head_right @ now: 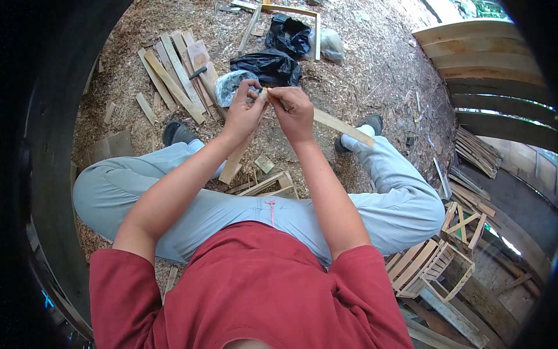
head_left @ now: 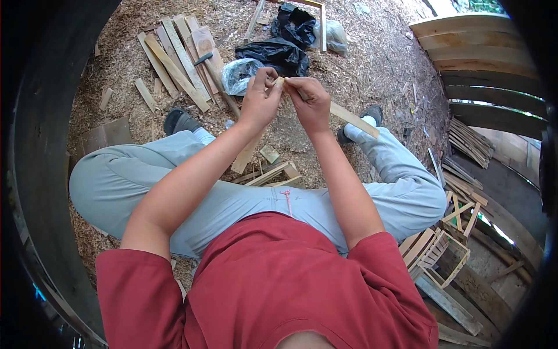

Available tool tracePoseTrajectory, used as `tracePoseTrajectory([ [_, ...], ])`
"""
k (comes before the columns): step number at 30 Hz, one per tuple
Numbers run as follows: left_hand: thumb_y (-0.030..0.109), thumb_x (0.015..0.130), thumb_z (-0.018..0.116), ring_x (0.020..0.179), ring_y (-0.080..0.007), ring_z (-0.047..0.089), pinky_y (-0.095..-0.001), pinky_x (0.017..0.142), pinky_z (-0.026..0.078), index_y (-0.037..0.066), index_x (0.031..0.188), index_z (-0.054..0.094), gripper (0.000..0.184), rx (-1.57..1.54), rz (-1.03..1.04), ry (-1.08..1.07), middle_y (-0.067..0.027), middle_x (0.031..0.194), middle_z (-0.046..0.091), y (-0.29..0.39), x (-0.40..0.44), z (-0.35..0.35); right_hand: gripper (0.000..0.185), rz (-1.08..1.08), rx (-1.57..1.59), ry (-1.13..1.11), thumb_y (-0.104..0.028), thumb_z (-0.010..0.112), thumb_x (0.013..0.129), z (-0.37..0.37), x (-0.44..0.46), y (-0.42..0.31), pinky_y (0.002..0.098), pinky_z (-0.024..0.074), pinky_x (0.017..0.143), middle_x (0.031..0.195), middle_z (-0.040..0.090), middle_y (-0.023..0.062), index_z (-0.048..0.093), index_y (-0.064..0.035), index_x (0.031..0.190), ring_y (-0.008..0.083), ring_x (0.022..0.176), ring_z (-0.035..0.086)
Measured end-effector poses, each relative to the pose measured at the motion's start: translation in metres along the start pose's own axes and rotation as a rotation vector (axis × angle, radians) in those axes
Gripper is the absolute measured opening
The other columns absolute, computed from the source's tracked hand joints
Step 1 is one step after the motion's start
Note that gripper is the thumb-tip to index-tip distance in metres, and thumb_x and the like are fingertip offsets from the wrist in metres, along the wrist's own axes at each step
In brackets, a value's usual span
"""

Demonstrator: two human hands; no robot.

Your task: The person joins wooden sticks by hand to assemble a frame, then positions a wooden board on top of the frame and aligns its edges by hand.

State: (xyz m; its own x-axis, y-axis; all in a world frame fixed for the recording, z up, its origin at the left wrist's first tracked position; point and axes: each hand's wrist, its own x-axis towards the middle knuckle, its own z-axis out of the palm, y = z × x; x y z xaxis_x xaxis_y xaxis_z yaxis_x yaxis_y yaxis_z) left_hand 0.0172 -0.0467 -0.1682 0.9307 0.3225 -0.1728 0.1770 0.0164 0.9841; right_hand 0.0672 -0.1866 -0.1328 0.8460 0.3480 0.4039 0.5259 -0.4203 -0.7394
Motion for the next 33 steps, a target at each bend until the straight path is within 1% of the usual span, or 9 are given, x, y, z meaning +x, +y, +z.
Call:
tracePoseTrajectory([
  [1,0.017,0.104,0.067,0.080,-0.0166,0.062,-0.0316,0.073,0.055,0.012,0.121,0.060,0.019,0.024,0.091,0.045,-0.0091,0.101,0.058,0.002,-0.001,0.001,0.017,0.001,0.000,0.003,0.001,0.083,0.087,0.000,0.000,-0.001,0.0316,0.0588,0.081,0.097,0.079,0.0090,0.081,-0.0053,0.103,0.0209,0.092,0.075],
  [3,0.016,0.104,0.067,0.082,-0.0160,0.062,-0.0313,0.073,0.055,0.014,0.121,0.062,0.018,-0.021,0.084,-0.005,-0.0089,0.104,0.056,-0.001,0.002,-0.001,0.015,0.025,0.008,0.000,-0.002,0.083,0.086,0.001,0.000,-0.003,0.0367,0.0579,0.080,0.097,0.079,0.0087,0.081,-0.0074,0.100,0.0263,0.093,0.073],
  [5,0.015,0.104,0.067,0.083,-0.0154,0.061,-0.0310,0.072,0.055,0.016,0.121,0.064,0.017,-0.066,0.077,-0.055,-0.0087,0.107,0.055,-0.010,0.005,-0.002,0.015,0.030,0.011,-0.007,-0.002,0.082,0.086,0.000,-0.001,-0.002,0.0365,0.0579,0.080,0.098,0.078,0.0086,0.082,-0.0076,0.100,0.0262,0.094,0.073],
  [7,0.004,0.105,0.063,0.083,-0.0091,0.064,-0.0234,0.069,0.055,0.008,0.119,0.063,0.015,-0.005,0.096,-0.083,-0.0050,0.113,0.052,-0.015,0.008,-0.004,0.015,0.034,0.014,-0.015,-0.002,0.082,0.086,0.001,-0.001,-0.002,0.0363,0.0579,0.080,0.099,0.078,0.0086,0.082,-0.0078,0.100,0.0261,0.094,0.073],
  [17,0.004,0.104,0.064,0.083,-0.0078,0.065,-0.0218,0.072,0.055,0.006,0.118,0.066,0.014,-0.110,0.056,-0.206,-0.0018,0.105,0.056,-0.015,0.018,-0.010,0.016,0.107,0.095,-0.016,0.000,0.081,0.087,0.001,-0.001,-0.003,0.0326,0.0595,0.075,0.103,0.076,0.0081,0.082,-0.0056,0.102,0.0228,0.091,0.074],
  [25,0.008,0.103,0.065,0.068,-0.0023,0.056,-0.0196,0.061,0.048,0.008,0.119,0.066,0.017,0.047,0.120,-0.190,-0.0002,0.101,0.057,-0.009,0.014,-0.014,0.017,0.096,0.087,-0.017,0.000,0.081,0.087,-0.001,0.000,-0.008,0.0335,0.0602,0.075,0.105,0.076,0.0079,0.081,-0.0064,0.103,0.0235,0.093,0.074],
  [29,0.008,0.105,0.063,0.071,-0.0028,0.058,-0.0197,0.063,0.049,0.009,0.119,0.066,0.015,0.001,0.115,-0.208,0.0000,0.101,0.059,-0.008,0.014,-0.012,0.017,0.013,0.017,-0.031,0.000,0.080,0.087,0.000,-0.001,-0.004,0.0372,0.0597,0.077,0.105,0.075,0.0098,0.077,-0.0058,0.102,0.0281,0.094,0.074],
  [31,0.009,0.100,0.067,0.088,-0.0142,0.065,-0.0302,0.075,0.058,0.008,0.115,0.068,0.015,-0.101,0.065,-0.198,-0.0072,0.102,0.062,-0.013,0.017,-0.009,0.016,0.000,0.002,-0.040,0.000,0.079,0.088,0.000,0.001,-0.003,0.0388,0.0592,0.078,0.104,0.074,0.0110,0.074,-0.0052,0.102,0.0302,0.093,0.073],
  [33,0.009,0.100,0.066,0.089,-0.0143,0.065,-0.0299,0.075,0.057,0.008,0.115,0.068,0.015,-0.110,0.065,-0.196,-0.0073,0.101,0.062,-0.016,0.015,-0.006,0.015,-0.092,-0.088,-0.046,0.002,0.075,0.089,-0.001,0.003,-0.001,0.0417,0.0577,0.077,0.101,0.072,0.0132,0.069,-0.0040,0.101,0.0332,0.091,0.072],
])
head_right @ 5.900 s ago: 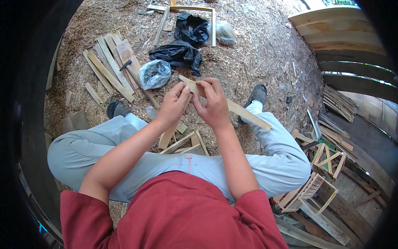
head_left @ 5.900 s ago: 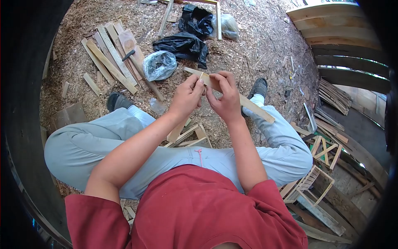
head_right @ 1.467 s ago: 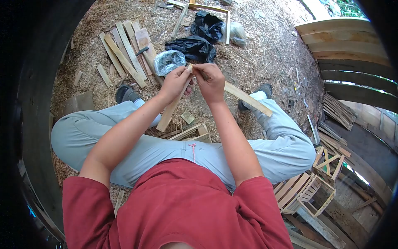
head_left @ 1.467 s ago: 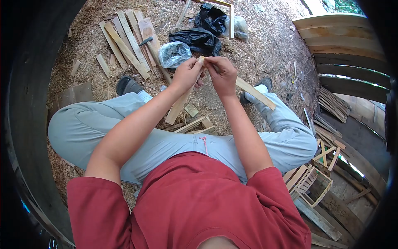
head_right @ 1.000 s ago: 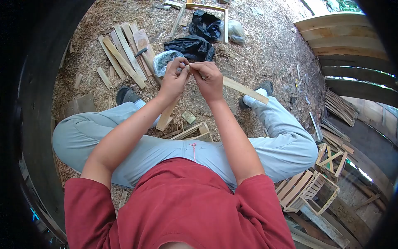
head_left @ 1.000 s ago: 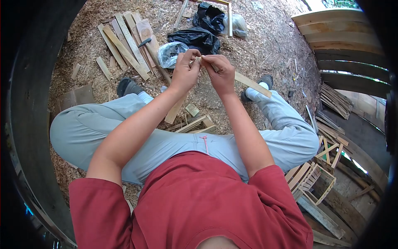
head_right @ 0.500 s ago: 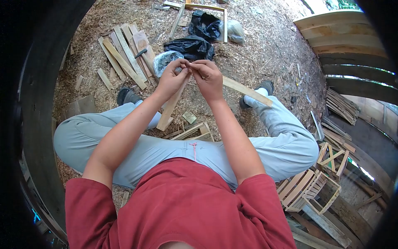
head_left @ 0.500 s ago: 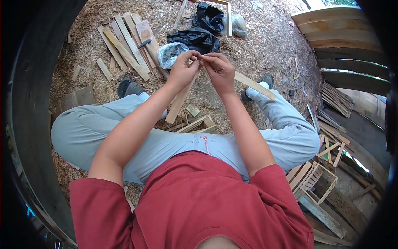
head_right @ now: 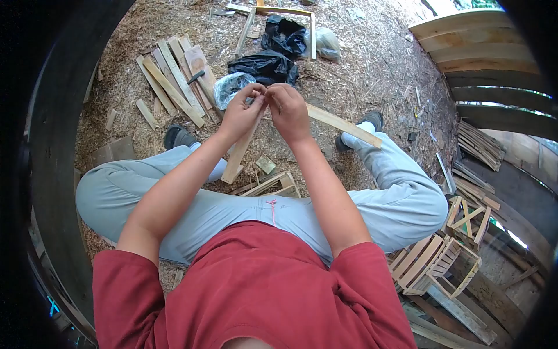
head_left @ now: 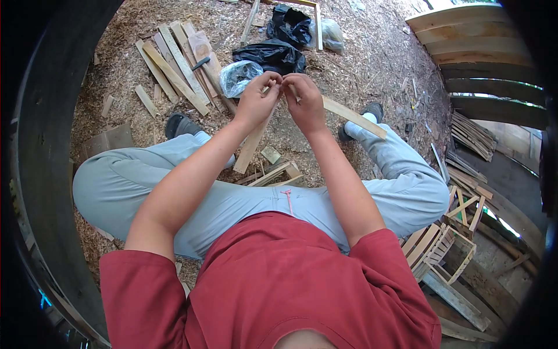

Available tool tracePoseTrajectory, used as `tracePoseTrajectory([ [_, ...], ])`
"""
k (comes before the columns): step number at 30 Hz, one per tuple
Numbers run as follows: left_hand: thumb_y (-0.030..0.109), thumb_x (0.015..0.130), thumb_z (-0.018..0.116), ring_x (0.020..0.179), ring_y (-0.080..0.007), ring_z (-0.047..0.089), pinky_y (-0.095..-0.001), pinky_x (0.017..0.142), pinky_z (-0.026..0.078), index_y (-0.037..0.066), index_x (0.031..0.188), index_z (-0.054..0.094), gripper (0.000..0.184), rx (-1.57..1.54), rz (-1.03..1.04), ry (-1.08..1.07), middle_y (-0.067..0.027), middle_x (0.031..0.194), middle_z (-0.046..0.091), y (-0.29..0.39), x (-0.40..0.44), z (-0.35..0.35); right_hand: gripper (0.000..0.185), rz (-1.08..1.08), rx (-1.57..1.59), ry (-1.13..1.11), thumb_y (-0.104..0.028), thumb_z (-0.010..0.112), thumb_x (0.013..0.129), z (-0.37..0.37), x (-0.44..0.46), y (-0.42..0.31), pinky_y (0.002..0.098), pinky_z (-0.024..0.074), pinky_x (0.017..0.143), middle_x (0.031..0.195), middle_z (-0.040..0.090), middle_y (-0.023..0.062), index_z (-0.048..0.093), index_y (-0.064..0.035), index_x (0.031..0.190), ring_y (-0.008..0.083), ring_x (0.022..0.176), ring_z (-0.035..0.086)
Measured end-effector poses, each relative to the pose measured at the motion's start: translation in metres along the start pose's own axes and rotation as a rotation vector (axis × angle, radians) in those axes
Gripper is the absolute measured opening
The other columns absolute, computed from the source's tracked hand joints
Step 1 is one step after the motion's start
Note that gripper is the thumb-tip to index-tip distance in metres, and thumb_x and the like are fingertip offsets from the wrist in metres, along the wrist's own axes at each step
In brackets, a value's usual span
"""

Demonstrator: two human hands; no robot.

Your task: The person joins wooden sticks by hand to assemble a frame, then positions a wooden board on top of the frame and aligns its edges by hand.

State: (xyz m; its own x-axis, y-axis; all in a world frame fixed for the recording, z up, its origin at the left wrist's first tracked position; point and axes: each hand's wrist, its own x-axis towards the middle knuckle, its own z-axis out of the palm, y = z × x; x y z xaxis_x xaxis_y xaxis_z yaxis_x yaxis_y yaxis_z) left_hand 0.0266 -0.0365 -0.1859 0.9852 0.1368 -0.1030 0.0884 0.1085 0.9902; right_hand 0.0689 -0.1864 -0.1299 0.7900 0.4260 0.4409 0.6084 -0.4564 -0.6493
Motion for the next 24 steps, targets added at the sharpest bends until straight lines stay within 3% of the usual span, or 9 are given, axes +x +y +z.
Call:
tracePoseTrajectory([
  [2,0.009,0.100,0.066,0.089,-0.0145,0.065,-0.0296,0.076,0.057,0.008,0.115,0.068,0.015,-0.007,0.003,-0.004,-0.0073,0.101,0.062,0.001,-0.002,0.004,0.015,0.039,0.044,0.020,0.003,0.074,0.089,0.002,-0.002,0.001,0.0423,0.0572,0.077,0.099,0.072,0.0135,0.067,-0.0037,0.101,0.0338,0.090,0.072],
  [4,0.007,0.109,0.058,0.096,-0.0083,0.064,-0.0230,0.081,0.054,0.006,0.121,0.064,0.014,0.038,0.006,-0.015,-0.0023,0.104,0.061,-0.002,-0.002,0.008,0.015,0.076,0.089,0.046,0.004,0.073,0.089,0.003,-0.007,0.005,0.0429,0.0568,0.077,0.097,0.071,0.0137,0.066,-0.0033,0.100,0.0345,0.089,0.071],
  [6,0.006,0.108,0.058,0.097,-0.0093,0.064,-0.0242,0.083,0.054,0.007,0.124,0.063,0.017,0.005,0.013,-0.034,-0.0029,0.105,0.061,-0.003,-0.002,0.013,0.016,0.192,0.174,0.069,0.005,0.073,0.088,0.002,-0.011,0.008,0.0432,0.0567,0.078,0.096,0.070,0.0134,0.066,-0.0033,0.100,0.0350,0.087,0.070],
  [11,0.003,0.103,0.059,0.102,-0.0119,0.063,-0.0266,0.087,0.054,0.008,0.133,0.056,0.030,-0.004,0.014,-0.008,-0.0058,0.111,0.062,0.003,-0.005,0.022,0.017,0.138,0.162,0.126,0.005,0.074,0.086,-0.009,-0.015,0.013,0.0429,0.0560,0.079,0.099,0.070,0.0132,0.067,-0.0037,0.100,0.0349,0.090,0.069],
  [13,0.001,0.100,0.059,0.103,-0.0126,0.062,-0.0264,0.088,0.054,0.007,0.136,0.052,0.037,-0.066,-0.084,0.005,-0.0081,0.116,0.062,0.009,-0.008,0.030,0.017,0.090,0.124,0.165,0.005,0.074,0.085,-0.014,-0.017,0.016,0.0429,0.0557,0.080,0.100,0.069,0.0133,0.068,-0.0039,0.099,0.0349,0.093,0.068],
  [16,-0.001,0.100,0.060,0.102,-0.0122,0.063,-0.0267,0.085,0.054,0.006,0.131,0.055,0.032,-0.073,-0.083,-0.039,-0.0088,0.118,0.062,0.008,-0.011,0.039,0.013,0.079,0.035,0.156,0.003,0.075,0.089,-0.023,-0.024,0.022,0.0382,0.0575,0.079,0.102,0.068,0.0123,0.069,-0.0017,0.099,0.0301,0.093,0.069],
  [18,-0.001,0.100,0.060,0.102,-0.0120,0.063,-0.0267,0.085,0.055,0.006,0.131,0.056,0.031,-0.061,-0.067,-0.064,-0.0085,0.118,0.063,0.006,-0.012,0.044,0.014,0.120,0.074,0.130,0.000,0.075,0.086,-0.028,-0.029,0.024,0.0444,0.0533,0.086,0.102,0.067,0.0136,0.069,-0.0042,0.097,0.0359,0.096,0.065],
  [24,-0.001,0.101,0.060,0.102,-0.0120,0.064,-0.0265,0.085,0.055,0.005,0.131,0.057,0.030,-0.030,-0.099,-0.070,-0.0082,0.118,0.063,0.011,-0.013,0.058,0.008,0.158,0.109,0.151,-0.002,0.071,0.089,-0.037,-0.035,0.027,0.0456,0.0522,0.087,0.100,0.066,0.0138,0.067,-0.0034,0.096,0.0360,0.095,0.064],
])
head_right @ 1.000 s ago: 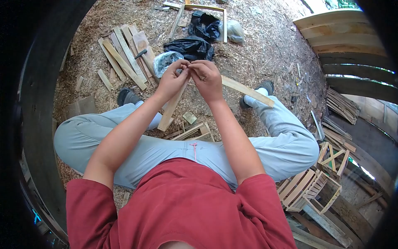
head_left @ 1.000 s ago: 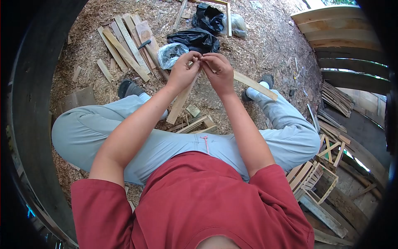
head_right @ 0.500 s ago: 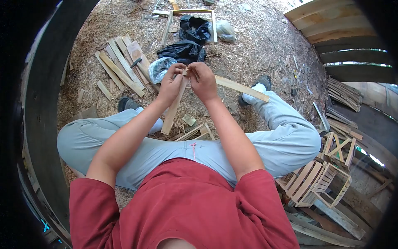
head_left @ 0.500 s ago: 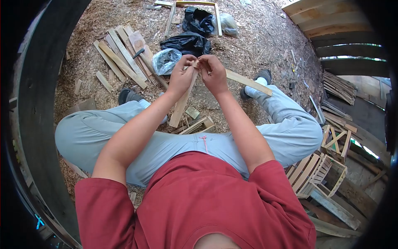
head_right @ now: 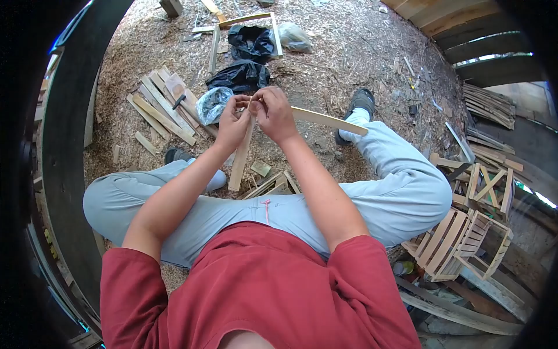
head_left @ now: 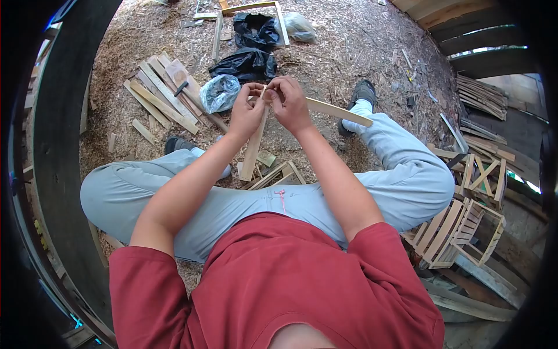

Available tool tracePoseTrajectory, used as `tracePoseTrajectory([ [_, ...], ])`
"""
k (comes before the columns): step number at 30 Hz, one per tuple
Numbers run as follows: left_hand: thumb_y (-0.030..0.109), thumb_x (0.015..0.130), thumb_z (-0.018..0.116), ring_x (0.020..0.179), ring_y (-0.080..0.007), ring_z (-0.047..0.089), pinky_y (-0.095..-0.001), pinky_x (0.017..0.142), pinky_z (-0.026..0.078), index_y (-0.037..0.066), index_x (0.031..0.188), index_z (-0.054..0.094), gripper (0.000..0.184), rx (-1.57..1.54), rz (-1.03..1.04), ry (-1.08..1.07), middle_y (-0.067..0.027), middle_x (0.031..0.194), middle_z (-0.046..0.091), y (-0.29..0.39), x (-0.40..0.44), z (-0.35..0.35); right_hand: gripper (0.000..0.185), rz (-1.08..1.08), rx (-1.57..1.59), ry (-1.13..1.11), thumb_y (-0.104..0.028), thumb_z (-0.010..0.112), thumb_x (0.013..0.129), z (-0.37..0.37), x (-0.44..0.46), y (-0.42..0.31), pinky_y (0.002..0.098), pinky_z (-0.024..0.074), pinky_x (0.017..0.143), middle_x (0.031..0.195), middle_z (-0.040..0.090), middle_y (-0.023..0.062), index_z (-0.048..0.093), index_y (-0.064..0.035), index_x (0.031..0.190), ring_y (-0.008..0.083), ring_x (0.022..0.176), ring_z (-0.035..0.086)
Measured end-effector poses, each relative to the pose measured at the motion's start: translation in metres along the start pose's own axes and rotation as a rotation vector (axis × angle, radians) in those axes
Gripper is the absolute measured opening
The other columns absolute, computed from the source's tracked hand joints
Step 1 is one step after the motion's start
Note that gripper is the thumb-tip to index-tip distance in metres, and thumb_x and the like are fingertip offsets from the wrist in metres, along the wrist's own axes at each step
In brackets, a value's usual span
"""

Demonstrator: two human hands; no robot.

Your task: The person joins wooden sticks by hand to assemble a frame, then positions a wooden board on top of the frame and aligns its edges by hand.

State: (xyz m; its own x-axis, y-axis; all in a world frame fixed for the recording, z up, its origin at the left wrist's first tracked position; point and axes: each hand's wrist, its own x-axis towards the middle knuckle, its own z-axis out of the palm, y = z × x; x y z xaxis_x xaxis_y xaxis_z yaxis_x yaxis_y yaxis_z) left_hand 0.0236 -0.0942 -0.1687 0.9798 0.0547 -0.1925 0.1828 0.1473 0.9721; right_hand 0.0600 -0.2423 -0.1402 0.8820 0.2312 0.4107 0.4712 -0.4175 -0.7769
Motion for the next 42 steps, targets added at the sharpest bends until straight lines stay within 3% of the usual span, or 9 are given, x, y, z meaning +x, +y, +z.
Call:
tracePoseTrajectory([
  [11,0.007,0.102,0.062,0.103,-0.0159,0.066,-0.0322,0.088,0.056,0.004,0.132,0.062,0.030,-0.029,-0.026,-0.161,-0.0100,0.117,0.065,0.003,0.009,0.021,0.006,0.296,0.174,0.162,-0.007,0.068,0.098,-0.040,0.006,-0.018,0.0361,0.0533,0.075,0.092,0.066,0.0105,0.066,-0.0009,0.098,0.0234,0.081,0.065],
  [14,0.016,0.106,0.060,0.104,-0.0194,0.063,-0.0347,0.088,0.054,0.000,0.120,0.066,0.022,0.504,0.456,-0.171,-0.0133,0.113,0.062,0.012,0.008,0.025,0.007,0.376,0.206,0.219,-0.008,0.068,0.100,-0.047,0.007,-0.022,0.0322,0.0531,0.072,0.090,0.066,0.0072,0.066,-0.0011,0.100,0.0167,0.077,0.064],
  [22,0.017,0.114,0.053,0.085,-0.0061,0.058,-0.0265,0.071,0.048,0.002,0.104,0.057,0.019,0.006,0.272,-0.170,-0.0016,0.088,0.062,0.063,-0.007,0.031,0.012,0.543,0.550,0.214,-0.013,0.069,0.103,-0.047,0.024,-0.069,0.0256,0.0538,0.075,0.092,0.067,0.0028,0.065,-0.0022,0.106,0.0110,0.084,0.065],
  [25,0.017,0.113,0.054,0.082,-0.0066,0.059,-0.0263,0.070,0.048,0.002,0.103,0.055,0.019,0.077,0.290,-0.095,-0.0029,0.087,0.062,0.079,-0.013,0.026,0.012,0.430,0.516,0.222,-0.013,0.069,0.103,-0.048,0.026,-0.076,0.0258,0.0529,0.074,0.093,0.067,0.0031,0.065,-0.0024,0.106,0.0107,0.089,0.064],
  [27,0.018,0.113,0.055,0.077,-0.0070,0.059,-0.0260,0.067,0.048,0.002,0.102,0.055,0.019,0.179,0.363,-0.016,-0.0030,0.085,0.062,0.092,-0.018,0.022,0.011,0.096,0.261,0.244,-0.013,0.068,0.103,-0.050,0.031,-0.081,0.0256,0.0516,0.074,0.094,0.067,0.0029,0.065,-0.0031,0.106,0.0097,0.091,0.063],
  [32,0.017,0.111,0.058,0.056,-0.0082,0.051,-0.0292,0.050,0.040,0.002,0.098,0.053,0.021,0.117,0.391,0.055,-0.0054,0.069,0.056,0.129,-0.030,0.023,0.009,0.092,0.381,0.258,-0.008,0.071,0.101,-0.057,0.034,-0.112,0.0272,0.0508,0.075,0.093,0.068,0.0037,0.065,-0.0028,0.106,0.0117,0.085,0.061],
  [35,0.017,0.110,0.060,0.057,-0.0084,0.052,-0.0303,0.050,0.040,0.001,0.094,0.053,0.023,0.240,0.379,0.077,-0.0076,0.070,0.056,0.139,-0.028,0.018,0.011,0.037,0.424,0.281,-0.004,0.073,0.098,-0.060,0.036,-0.117,0.0288,0.0512,0.075,0.093,0.069,0.0052,0.065,-0.0025,0.106,0.0145,0.083,0.062],
  [37,0.017,0.109,0.062,0.057,-0.0101,0.052,-0.0314,0.051,0.041,0.001,0.091,0.054,0.025,0.225,0.344,0.103,-0.0091,0.071,0.057,0.148,-0.032,0.018,0.012,-0.035,0.286,0.213,-0.001,0.069,0.102,-0.064,0.036,-0.115,0.0250,0.0520,0.089,0.108,0.068,0.0056,0.063,-0.0004,0.113,0.0103,0.099,0.063],
  [42,0.015,0.107,0.063,0.057,-0.0179,0.049,-0.0358,0.054,0.042,0.000,0.091,0.054,0.023,0.312,0.388,0.137,-0.0126,0.071,0.054,0.149,-0.034,0.014,0.012,-0.149,0.169,0.244,0.000,0.072,0.099,-0.060,0.037,-0.114,0.0256,0.0517,0.084,0.108,0.067,0.0059,0.065,-0.0014,0.109,0.0115,0.094,0.061],
])
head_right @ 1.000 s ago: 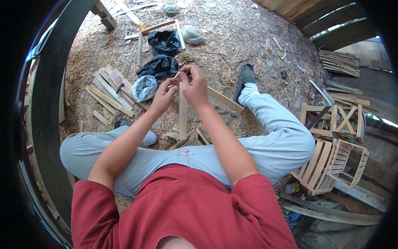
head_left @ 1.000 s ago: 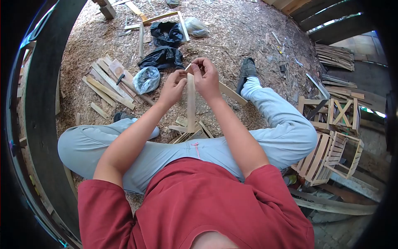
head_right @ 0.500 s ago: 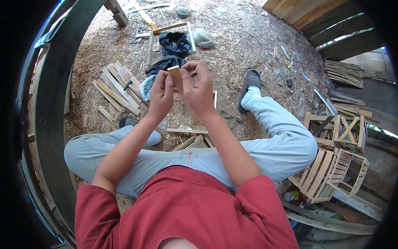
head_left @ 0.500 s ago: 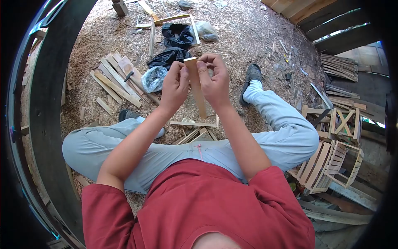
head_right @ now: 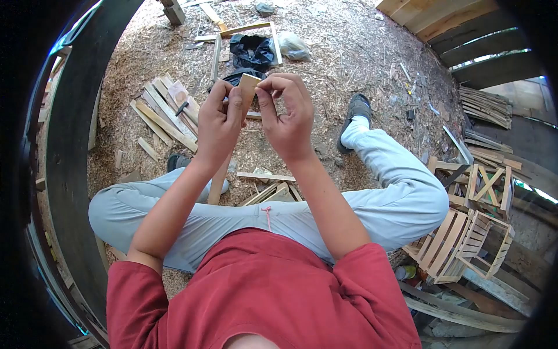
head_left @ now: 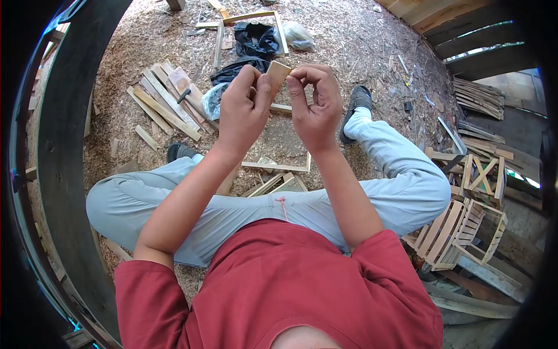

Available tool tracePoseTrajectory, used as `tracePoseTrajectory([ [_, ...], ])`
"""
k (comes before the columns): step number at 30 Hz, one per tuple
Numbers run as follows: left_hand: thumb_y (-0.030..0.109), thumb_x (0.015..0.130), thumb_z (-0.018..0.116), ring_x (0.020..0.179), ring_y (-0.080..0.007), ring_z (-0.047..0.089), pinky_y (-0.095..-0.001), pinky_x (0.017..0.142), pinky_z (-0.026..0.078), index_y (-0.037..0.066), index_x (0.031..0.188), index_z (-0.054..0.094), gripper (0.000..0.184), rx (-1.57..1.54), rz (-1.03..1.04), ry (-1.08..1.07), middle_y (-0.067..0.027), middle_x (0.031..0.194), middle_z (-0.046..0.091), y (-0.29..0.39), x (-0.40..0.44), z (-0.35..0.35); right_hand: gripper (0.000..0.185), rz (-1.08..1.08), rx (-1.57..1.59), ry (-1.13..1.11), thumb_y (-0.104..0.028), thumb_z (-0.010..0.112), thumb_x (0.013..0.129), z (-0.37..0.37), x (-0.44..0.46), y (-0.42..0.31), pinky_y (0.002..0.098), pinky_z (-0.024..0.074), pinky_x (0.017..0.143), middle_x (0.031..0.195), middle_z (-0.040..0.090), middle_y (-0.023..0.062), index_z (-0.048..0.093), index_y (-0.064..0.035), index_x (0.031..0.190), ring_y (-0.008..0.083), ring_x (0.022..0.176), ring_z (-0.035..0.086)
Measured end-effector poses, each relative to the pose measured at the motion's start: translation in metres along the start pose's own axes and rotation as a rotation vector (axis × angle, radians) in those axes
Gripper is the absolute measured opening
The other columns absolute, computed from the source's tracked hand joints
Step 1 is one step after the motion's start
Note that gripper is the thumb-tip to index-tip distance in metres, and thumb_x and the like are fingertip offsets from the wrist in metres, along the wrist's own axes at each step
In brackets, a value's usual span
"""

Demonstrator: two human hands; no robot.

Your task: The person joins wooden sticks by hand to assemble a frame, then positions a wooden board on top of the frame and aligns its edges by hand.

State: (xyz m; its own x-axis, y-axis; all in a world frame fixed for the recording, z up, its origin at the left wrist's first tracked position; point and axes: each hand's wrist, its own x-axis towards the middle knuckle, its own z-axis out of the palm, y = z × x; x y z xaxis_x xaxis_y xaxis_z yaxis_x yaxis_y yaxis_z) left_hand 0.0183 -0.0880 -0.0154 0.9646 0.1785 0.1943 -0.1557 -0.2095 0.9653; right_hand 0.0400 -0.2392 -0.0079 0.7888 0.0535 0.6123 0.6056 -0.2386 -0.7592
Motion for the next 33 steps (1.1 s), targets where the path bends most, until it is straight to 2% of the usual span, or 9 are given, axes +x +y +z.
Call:
tracePoseTrajectory([
  [11,0.014,0.106,0.062,0.059,-0.0237,0.050,-0.0385,0.057,0.042,0.000,0.091,0.054,0.022,0.001,0.024,0.023,-0.0150,0.072,0.053,0.001,-0.002,-0.003,0.012,-0.038,-0.032,0.008,0.001,0.072,0.099,0.008,-0.001,-0.005,0.0260,0.0525,0.085,0.110,0.067,0.0073,0.065,-0.0011,0.109,0.0122,0.098,0.062],
  [13,0.014,0.107,0.062,0.059,-0.0247,0.049,-0.0387,0.057,0.042,0.001,0.092,0.055,0.021,-0.020,0.023,0.041,-0.0152,0.073,0.053,0.004,0.000,-0.006,0.010,-0.014,0.051,0.095,0.000,0.074,0.096,0.014,0.002,-0.006,0.0293,0.0540,0.076,0.102,0.070,0.0086,0.066,-0.0023,0.102,0.0172,0.089,0.066],
  [17,0.015,0.108,0.061,0.063,-0.0289,0.059,-0.0383,0.060,0.047,0.003,0.104,0.062,0.013,0.032,0.156,0.091,-0.0164,0.079,0.062,0.027,0.010,-0.030,0.009,0.005,0.149,0.091,0.000,0.073,0.098,0.029,0.011,-0.022,0.0274,0.0532,0.077,0.100,0.070,0.0072,0.066,-0.0018,0.104,0.0140,0.089,0.065],
  [22,0.013,0.105,0.063,0.077,-0.0358,0.073,-0.0431,0.064,0.054,0.009,0.116,0.067,0.013,0.264,0.493,0.193,-0.0143,0.092,0.073,0.087,0.031,-0.092,0.009,-0.063,0.284,0.090,0.000,0.073,0.098,0.061,0.051,-0.076,0.0259,0.0512,0.078,0.097,0.069,0.0051,0.066,-0.0007,0.104,0.0110,0.086,0.061],
  [25,0.017,0.102,0.066,0.080,-0.0358,0.074,-0.0456,0.065,0.055,0.013,0.114,0.068,0.012,0.401,0.730,0.245,-0.0126,0.094,0.075,0.120,0.047,-0.142,0.008,-0.160,0.307,0.067,0.000,0.072,0.098,0.086,0.074,-0.111,0.0258,0.0517,0.079,0.096,0.069,0.0052,0.067,-0.0007,0.104,0.0101,0.087,0.063],
  [26,0.009,0.102,0.064,0.085,-0.0346,0.074,-0.0421,0.072,0.056,0.013,0.120,0.068,0.019,0.527,0.697,0.219,-0.0137,0.097,0.075,0.133,0.044,-0.162,0.008,-0.159,0.331,0.039,0.000,0.072,0.098,0.095,0.079,-0.123,0.0255,0.0520,0.079,0.096,0.069,0.0053,0.067,-0.0005,0.104,0.0097,0.087,0.063],
  [29,0.020,0.105,0.061,0.091,-0.0368,0.072,-0.0440,0.074,0.055,0.012,0.117,0.064,0.014,0.789,0.674,0.205,-0.0133,0.099,0.073,0.162,0.025,-0.226,0.008,-0.144,0.371,-0.037,-0.001,0.071,0.098,0.121,0.079,-0.160,0.0248,0.0526,0.078,0.095,0.071,0.0045,0.067,0.0000,0.105,0.0089,0.085,0.064],
  [30,0.027,0.107,0.060,0.093,-0.0382,0.072,-0.0449,0.074,0.054,0.013,0.117,0.062,0.017,0.877,0.574,0.198,-0.0129,0.102,0.073,0.171,0.010,-0.248,0.007,-0.124,0.382,-0.101,-0.002,0.071,0.098,0.132,0.077,-0.170,0.0245,0.0526,0.078,0.094,0.071,0.0041,0.068,0.0000,0.105,0.0087,0.084,0.064],
  [33,0.029,0.103,0.066,0.092,-0.0407,0.069,-0.0510,0.076,0.053,0.012,0.118,0.058,0.024,0.922,0.506,0.195,-0.0153,0.100,0.069,0.162,-0.020,-0.320,0.006,-0.071,0.425,-0.244,-0.005,0.070,0.099,0.168,0.068,-0.195,0.0248,0.0525,0.078,0.091,0.072,0.0029,0.068,-0.0012,0.104,0.0079,0.084,0.065],
])
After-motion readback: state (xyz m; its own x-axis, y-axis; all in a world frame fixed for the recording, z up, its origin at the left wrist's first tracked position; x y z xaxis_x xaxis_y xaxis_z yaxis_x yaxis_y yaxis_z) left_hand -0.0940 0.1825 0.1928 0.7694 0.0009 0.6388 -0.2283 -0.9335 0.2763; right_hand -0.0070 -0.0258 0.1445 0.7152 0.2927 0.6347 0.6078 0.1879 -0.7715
